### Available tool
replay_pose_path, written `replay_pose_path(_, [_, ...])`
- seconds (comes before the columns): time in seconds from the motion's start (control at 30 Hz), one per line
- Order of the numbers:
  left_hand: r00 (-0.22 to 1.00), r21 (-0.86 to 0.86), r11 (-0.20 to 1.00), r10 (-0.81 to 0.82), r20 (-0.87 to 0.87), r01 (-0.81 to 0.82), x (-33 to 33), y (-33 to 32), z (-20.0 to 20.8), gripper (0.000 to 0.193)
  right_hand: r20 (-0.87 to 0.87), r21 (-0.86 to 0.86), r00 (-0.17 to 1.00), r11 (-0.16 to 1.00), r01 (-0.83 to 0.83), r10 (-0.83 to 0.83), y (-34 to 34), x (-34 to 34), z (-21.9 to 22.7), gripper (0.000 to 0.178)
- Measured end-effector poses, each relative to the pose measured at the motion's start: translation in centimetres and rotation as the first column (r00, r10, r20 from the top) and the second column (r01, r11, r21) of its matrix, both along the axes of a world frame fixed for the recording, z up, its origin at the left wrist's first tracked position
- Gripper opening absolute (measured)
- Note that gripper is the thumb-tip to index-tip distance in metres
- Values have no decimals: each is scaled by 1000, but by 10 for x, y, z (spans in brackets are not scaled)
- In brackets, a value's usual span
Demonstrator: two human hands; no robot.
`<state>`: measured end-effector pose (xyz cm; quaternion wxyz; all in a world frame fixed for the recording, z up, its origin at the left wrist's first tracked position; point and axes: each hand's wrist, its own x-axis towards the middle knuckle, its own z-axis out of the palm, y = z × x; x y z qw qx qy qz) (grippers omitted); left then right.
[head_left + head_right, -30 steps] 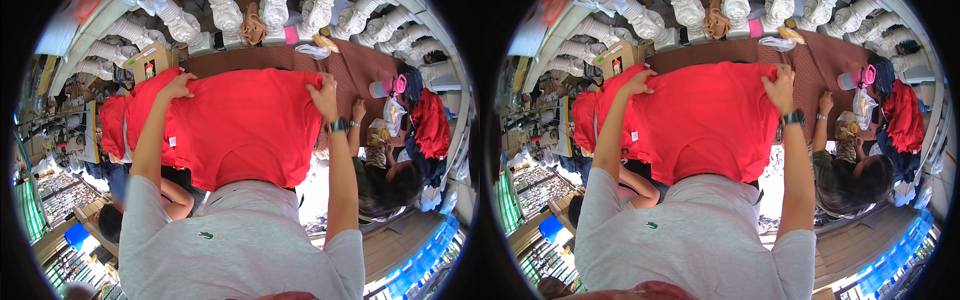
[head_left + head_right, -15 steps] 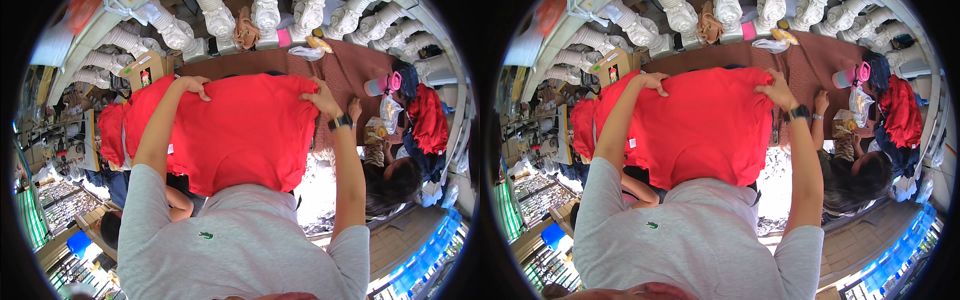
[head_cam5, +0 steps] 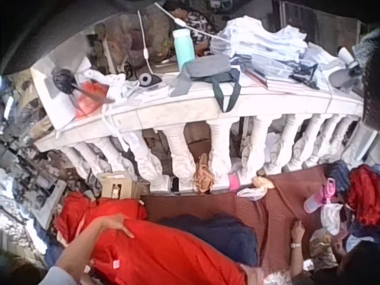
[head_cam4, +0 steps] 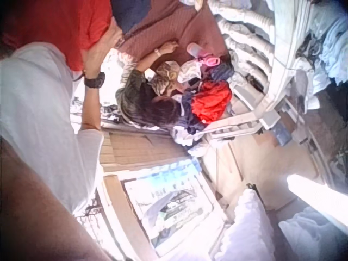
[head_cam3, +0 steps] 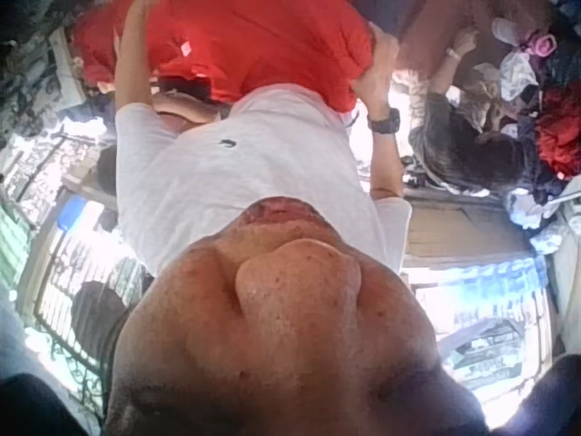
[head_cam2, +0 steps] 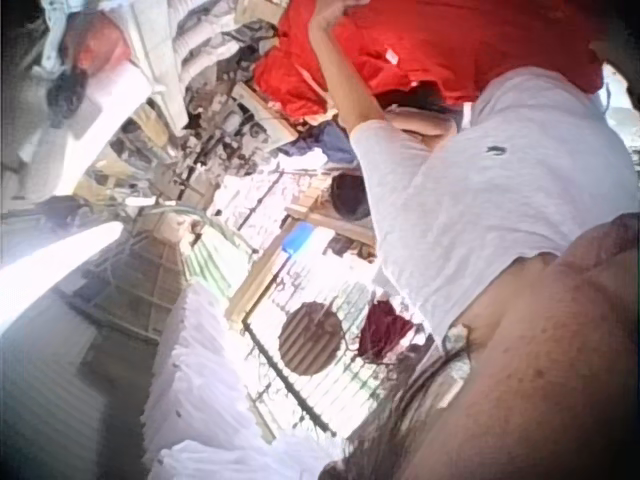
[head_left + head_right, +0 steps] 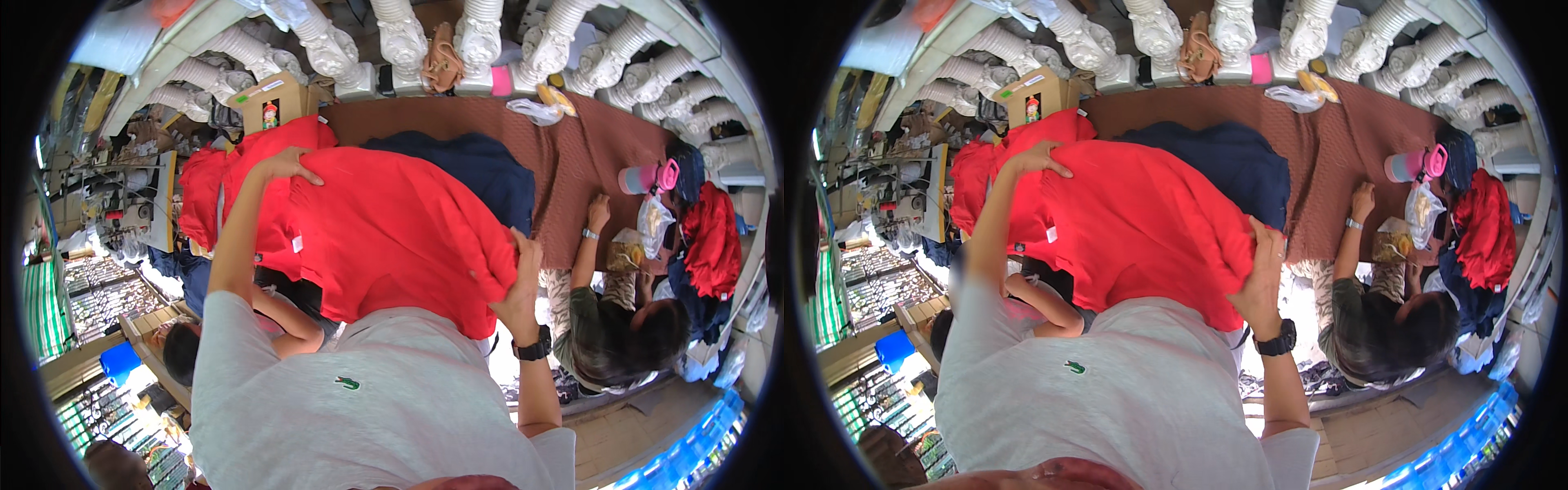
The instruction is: The person folds multiple red shirts on a table, smoothing and aligning each one before stacking them. They briefly write in a notebook and then resume folding the shirts.
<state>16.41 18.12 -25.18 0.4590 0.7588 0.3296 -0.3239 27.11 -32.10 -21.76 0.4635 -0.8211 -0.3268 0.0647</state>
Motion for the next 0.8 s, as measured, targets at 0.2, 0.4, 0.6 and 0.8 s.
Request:
replay_pose_path(0.2, [650, -223, 711, 702, 292, -667, -98, -55, -64, 61, 106, -81, 993, 995, 64, -56, 9, -2, -10, 48])
replay_pose_path(0.4, [457, -179, 704, 611, 646, -688, -81, -102, -19, 44, -124, 131, 983, 979, 155, -139, -4, 6, -14, 35])
replay_pose_path(0.6, [358, 16, 633, 416, 836, -774, -143, -144, 40, 45, -323, 287, 946, 952, 106, -8, -25, 31, 54, 43])
replay_pose_path(0.8, [-82, -199, 426, 278, 957, -883, -171, -170, 149, 61, 157, 331, 981, 942, 58, -115, -54, 82, 104, 53])
